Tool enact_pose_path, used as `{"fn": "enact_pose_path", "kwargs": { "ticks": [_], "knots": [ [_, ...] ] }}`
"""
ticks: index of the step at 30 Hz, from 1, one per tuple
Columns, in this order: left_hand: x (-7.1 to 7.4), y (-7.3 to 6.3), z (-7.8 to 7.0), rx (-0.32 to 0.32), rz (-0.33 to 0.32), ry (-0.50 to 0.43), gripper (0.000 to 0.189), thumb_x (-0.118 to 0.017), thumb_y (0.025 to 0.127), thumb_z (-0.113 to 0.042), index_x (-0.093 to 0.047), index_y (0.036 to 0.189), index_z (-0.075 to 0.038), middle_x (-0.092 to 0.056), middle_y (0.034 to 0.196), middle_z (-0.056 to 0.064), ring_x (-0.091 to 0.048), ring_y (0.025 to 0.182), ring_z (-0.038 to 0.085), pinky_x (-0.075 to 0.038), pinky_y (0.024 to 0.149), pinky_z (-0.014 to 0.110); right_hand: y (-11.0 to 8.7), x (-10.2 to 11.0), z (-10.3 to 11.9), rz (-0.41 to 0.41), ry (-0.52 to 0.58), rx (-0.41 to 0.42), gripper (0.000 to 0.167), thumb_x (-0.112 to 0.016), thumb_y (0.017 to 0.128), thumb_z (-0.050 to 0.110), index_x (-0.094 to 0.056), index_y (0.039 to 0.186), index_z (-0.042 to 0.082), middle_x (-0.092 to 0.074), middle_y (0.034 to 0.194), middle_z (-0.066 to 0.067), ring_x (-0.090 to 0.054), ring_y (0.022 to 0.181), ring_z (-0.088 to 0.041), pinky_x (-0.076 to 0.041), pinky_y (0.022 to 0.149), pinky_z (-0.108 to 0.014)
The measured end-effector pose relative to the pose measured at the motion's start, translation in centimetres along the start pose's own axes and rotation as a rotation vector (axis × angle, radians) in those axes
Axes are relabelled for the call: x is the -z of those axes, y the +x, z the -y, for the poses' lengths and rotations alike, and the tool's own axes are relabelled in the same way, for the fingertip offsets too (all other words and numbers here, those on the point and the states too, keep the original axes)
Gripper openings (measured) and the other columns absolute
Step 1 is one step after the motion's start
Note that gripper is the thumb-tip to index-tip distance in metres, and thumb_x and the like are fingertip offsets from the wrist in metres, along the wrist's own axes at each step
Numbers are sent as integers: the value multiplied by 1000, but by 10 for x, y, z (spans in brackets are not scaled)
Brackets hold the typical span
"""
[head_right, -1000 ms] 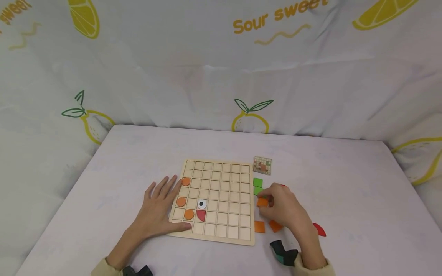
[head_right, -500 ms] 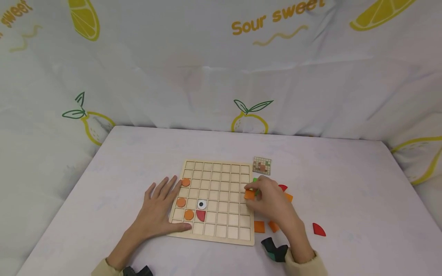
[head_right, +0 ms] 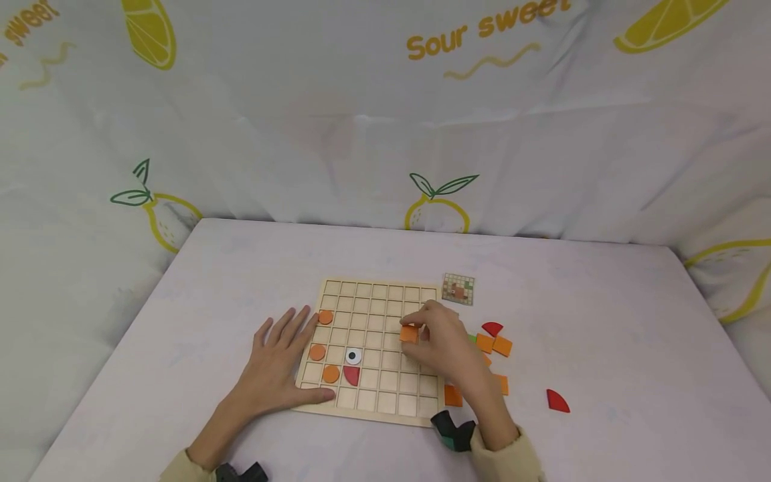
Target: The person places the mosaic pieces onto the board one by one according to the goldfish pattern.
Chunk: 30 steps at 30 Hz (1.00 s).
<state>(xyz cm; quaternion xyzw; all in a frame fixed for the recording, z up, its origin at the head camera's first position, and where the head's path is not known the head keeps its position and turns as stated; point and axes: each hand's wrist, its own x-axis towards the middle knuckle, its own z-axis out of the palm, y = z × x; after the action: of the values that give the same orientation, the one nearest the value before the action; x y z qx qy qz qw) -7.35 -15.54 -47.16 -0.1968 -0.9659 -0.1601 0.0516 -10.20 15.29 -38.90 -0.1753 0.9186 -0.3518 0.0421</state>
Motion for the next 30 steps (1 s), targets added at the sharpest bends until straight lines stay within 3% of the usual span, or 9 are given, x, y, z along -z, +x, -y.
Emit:
{"fn": "enact_pose_path", "kwargs": {
  "ticks": [5,15,30],
  "knots": [
    [0,0,0,1,-3,-2,132,-40,65,-104,-29,163,-16,-29,170,10,-24,157,36,-14,121,67,7,-8,6,4,15,29,26,-81,80,5,-79,106,3,-66,91,-4,-52,72,-10,-43,60,-20],
    [1,1,0,41,57,33,131,-63,63,-92,-21,165,-20,-21,173,5,-17,160,32,-11,124,63,21,-31,18,22,62,36,26,-78,79,3,-79,106,2,-66,88,-5,-52,71,-13,-42,59,-20],
    [1,0,0,26,50,26,130,-62,65,-93,-23,164,-19,-24,172,7,-19,159,33,-12,123,65,34,-56,30,78,117,54,32,-74,77,0,-79,109,2,-67,90,-7,-50,73,-13,-42,62,-20]
  ]
}}
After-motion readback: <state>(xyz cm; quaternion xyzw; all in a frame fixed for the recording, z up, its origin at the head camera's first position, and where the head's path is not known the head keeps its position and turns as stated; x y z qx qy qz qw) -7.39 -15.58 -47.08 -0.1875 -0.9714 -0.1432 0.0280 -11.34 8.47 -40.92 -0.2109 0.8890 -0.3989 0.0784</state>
